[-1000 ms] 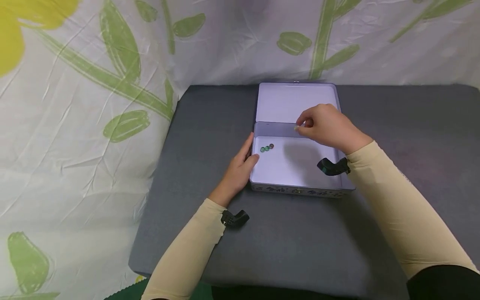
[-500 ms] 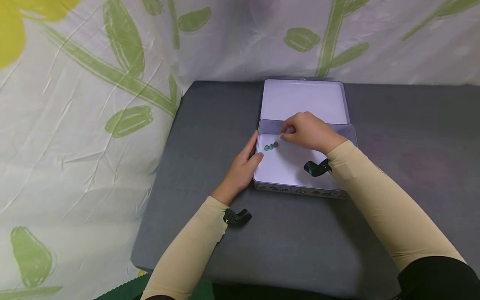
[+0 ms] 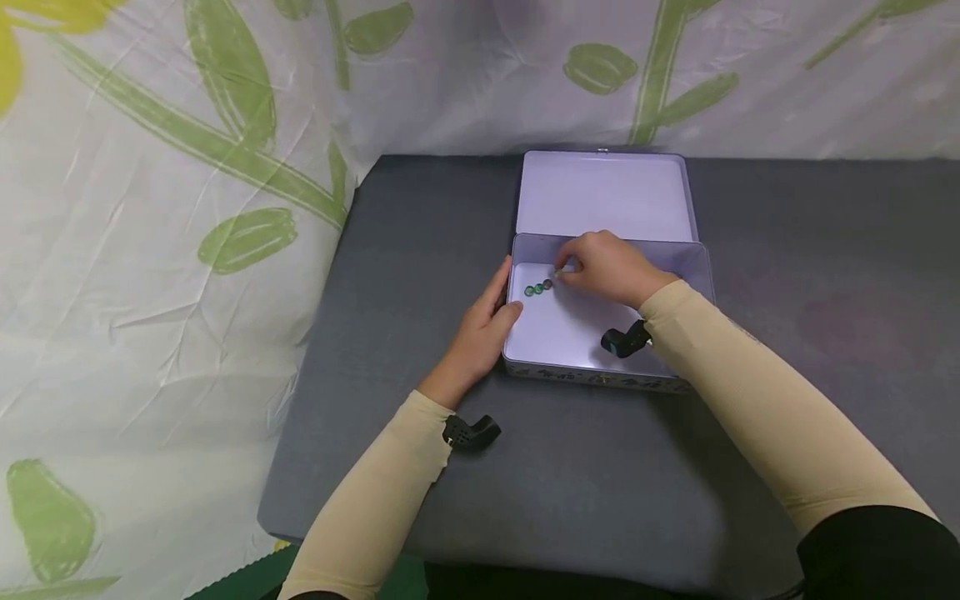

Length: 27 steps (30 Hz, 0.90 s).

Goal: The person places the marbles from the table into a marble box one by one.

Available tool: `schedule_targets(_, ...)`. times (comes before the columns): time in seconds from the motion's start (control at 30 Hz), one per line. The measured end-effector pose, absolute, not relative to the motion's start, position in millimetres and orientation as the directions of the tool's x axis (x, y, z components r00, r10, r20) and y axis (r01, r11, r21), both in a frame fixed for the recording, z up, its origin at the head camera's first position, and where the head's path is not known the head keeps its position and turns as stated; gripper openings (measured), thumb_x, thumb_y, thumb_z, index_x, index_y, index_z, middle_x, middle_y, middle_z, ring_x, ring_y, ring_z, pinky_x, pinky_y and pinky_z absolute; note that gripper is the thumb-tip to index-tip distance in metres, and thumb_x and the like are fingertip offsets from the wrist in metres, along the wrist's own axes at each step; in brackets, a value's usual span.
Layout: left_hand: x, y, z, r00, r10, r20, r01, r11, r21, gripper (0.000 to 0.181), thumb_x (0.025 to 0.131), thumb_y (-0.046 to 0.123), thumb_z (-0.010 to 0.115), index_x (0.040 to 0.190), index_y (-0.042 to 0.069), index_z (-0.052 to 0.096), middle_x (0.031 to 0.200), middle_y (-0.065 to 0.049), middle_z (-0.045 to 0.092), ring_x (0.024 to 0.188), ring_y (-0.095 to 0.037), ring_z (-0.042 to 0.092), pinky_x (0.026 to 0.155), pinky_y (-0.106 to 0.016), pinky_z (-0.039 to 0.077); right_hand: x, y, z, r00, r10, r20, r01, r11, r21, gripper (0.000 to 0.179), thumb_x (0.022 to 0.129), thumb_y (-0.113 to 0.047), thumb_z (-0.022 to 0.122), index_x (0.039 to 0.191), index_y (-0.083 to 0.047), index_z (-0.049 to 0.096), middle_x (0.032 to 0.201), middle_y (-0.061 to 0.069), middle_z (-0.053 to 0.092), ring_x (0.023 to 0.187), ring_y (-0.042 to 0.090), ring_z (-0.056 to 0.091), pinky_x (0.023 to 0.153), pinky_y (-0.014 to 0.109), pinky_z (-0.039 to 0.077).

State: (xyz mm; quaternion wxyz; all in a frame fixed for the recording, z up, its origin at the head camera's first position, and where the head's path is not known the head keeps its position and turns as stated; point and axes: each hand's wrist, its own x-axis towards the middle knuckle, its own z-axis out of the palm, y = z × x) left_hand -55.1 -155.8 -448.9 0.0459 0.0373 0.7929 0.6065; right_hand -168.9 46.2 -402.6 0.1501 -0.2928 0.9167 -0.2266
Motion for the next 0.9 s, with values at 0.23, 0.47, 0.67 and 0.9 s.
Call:
schedule_targets(0.23, -52.1, -155.4, -443.3, -0.992, 0.118, -0.034, 0.001, 0.279, 0.960, 0.061, 0.099, 0.031, 0.045, 0.154, 0.042, 0.020, 0.157, 0.018, 0.026, 0.141, 0.000, 0.028, 0.113, -0.035, 0.030, -168.5, 45.4, -406.8, -0.772, -0.618, -0.147, -0.486, 0.724, -0.490, 0.016, 0.088, -0.013, 0.069, 0.102, -0.010, 0.075, 0.068, 0.003, 0.061, 0.063, 0.018, 0.051, 0.060, 0.033, 0.041)
schedule_targets(0.47, -51.5, -154.8, -441.4, -0.991, 0.129, -0.038, 0.001, 0.290, 0.957, 0.062, 0.100, 0.029, 0.045, 0.156, 0.038, 0.019, 0.158, 0.016, 0.024, 0.141, -0.001, 0.027, 0.113, -0.037, 0.031, -167.9, 44.9, -407.4, -0.776, -0.610, -0.163, -0.480, 0.738, -0.474, 0.016, 0.087, -0.015, 0.071, 0.102, -0.011, 0.075, 0.071, 0.003, 0.063, 0.067, 0.019, 0.053, 0.062, 0.033, 0.041)
schedule_targets(0.67, -50.2, -154.5, -434.7, -0.989, 0.140, -0.050, -0.009, 0.276, 0.961, 0.063, 0.101, 0.023, 0.046, 0.157, 0.032, 0.019, 0.160, 0.003, 0.025, 0.143, -0.011, 0.030, 0.112, -0.040, 0.032, -166.9, 44.4, -406.5, -0.771, -0.617, -0.161, -0.490, 0.735, -0.469, 0.016, 0.088, -0.015, 0.071, 0.102, -0.011, 0.075, 0.078, 0.003, 0.065, 0.070, 0.019, 0.053, 0.064, 0.034, 0.042)
schedule_targets(0.9, -47.6, -157.3, -443.2, -0.991, 0.126, -0.053, -0.016, 0.274, 0.962, 0.061, 0.100, 0.030, 0.046, 0.154, 0.042, 0.019, 0.158, 0.014, 0.026, 0.142, -0.008, 0.030, 0.111, -0.039, 0.033, -165.7, 39.9, -410.3, -0.766, -0.618, -0.180, -0.486, 0.739, -0.467, 0.016, 0.087, -0.018, 0.073, 0.102, -0.012, 0.075, 0.083, 0.002, 0.067, 0.073, 0.019, 0.055, 0.068, 0.034, 0.044)
